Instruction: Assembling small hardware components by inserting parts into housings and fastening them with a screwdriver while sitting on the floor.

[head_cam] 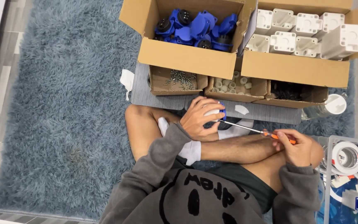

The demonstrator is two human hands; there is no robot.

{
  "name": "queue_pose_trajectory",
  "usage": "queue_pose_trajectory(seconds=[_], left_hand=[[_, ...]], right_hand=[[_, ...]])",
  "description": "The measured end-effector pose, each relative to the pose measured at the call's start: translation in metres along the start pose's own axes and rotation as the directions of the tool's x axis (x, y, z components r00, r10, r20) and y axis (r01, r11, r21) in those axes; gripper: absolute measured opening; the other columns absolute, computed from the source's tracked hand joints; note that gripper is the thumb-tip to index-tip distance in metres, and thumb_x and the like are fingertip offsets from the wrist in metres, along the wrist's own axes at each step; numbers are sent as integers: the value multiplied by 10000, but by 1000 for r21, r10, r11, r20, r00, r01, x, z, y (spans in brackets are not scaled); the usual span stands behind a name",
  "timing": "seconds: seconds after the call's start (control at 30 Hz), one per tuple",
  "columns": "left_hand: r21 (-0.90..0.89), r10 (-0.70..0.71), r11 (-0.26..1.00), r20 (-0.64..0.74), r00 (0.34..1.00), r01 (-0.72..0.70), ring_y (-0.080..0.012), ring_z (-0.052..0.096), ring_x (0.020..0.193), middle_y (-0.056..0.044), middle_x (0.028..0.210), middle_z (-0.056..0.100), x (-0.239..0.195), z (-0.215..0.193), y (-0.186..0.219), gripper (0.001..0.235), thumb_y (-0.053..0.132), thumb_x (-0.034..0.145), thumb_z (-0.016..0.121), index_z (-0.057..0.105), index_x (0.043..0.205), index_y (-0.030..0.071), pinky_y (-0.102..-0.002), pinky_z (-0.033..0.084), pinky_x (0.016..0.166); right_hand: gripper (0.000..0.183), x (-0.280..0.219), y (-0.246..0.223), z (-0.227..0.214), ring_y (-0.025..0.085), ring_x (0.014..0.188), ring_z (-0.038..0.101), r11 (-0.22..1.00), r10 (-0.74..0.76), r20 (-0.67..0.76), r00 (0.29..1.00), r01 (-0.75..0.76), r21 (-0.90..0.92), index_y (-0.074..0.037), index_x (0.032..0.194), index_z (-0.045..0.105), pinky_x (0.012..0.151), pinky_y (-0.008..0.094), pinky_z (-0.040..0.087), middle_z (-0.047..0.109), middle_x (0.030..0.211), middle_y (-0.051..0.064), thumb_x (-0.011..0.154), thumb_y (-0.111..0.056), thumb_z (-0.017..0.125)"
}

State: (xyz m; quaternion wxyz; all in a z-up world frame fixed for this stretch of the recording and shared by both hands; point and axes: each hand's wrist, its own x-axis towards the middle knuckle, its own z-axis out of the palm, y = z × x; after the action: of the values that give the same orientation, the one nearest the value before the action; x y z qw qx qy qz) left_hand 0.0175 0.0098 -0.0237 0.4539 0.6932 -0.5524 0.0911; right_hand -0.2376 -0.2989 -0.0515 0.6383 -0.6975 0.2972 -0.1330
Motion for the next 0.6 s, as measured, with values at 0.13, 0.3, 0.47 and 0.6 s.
queue_pose_trajectory(seconds=[0.13, 0.3, 0.47, 0.6], left_hand=[[-3, 3, 1000, -2, 1000, -3, -284, 602, 1331, -49, 1395, 690, -1, 2, -1, 339, 114, 844, 814, 778, 1182, 120, -550, 396, 1202], [-38, -45, 998, -62, 997, 43, -293, 624, 1284, -63, 1343, 714, 6, -1, 11, 302, 85, 800, 771, 777, 1101, 82, -554, 412, 1195], [-33, -104, 994, -112, 988, 101, -279, 642, 1259, -55, 1314, 739, 7, 6, 17, 268, 78, 763, 753, 778, 1029, 90, -549, 417, 1211], [-32, -132, 991, -117, 984, 130, -274, 644, 1260, -45, 1302, 746, 7, 8, 18, 243, 79, 746, 740, 767, 987, 96, -549, 416, 1225]], right_hand=[[244, 3, 10, -11, 194, 849, 710, 997, -73, 35, 997, 74, -21, 76, 1259, 712, 818, 255, 596, 757, 1145, 159, 1024, 15, 738], [369, 5, 14, -14, 263, 1325, 621, 971, -237, 124, 964, 234, 39, 18, 1219, 657, 1204, 363, 519, 644, 1434, 184, 876, 115, 756], [266, 0, -12, 8, 228, 872, 683, 994, -60, 45, 997, 64, -85, 75, 1323, 699, 796, 285, 552, 741, 1134, 203, 1104, -45, 609], [183, 3, -1, 6, 138, 574, 616, 999, -8, 0, 1000, 8, 46, 57, 1255, 703, 485, 211, 506, 718, 886, 150, 1135, -70, 650]])
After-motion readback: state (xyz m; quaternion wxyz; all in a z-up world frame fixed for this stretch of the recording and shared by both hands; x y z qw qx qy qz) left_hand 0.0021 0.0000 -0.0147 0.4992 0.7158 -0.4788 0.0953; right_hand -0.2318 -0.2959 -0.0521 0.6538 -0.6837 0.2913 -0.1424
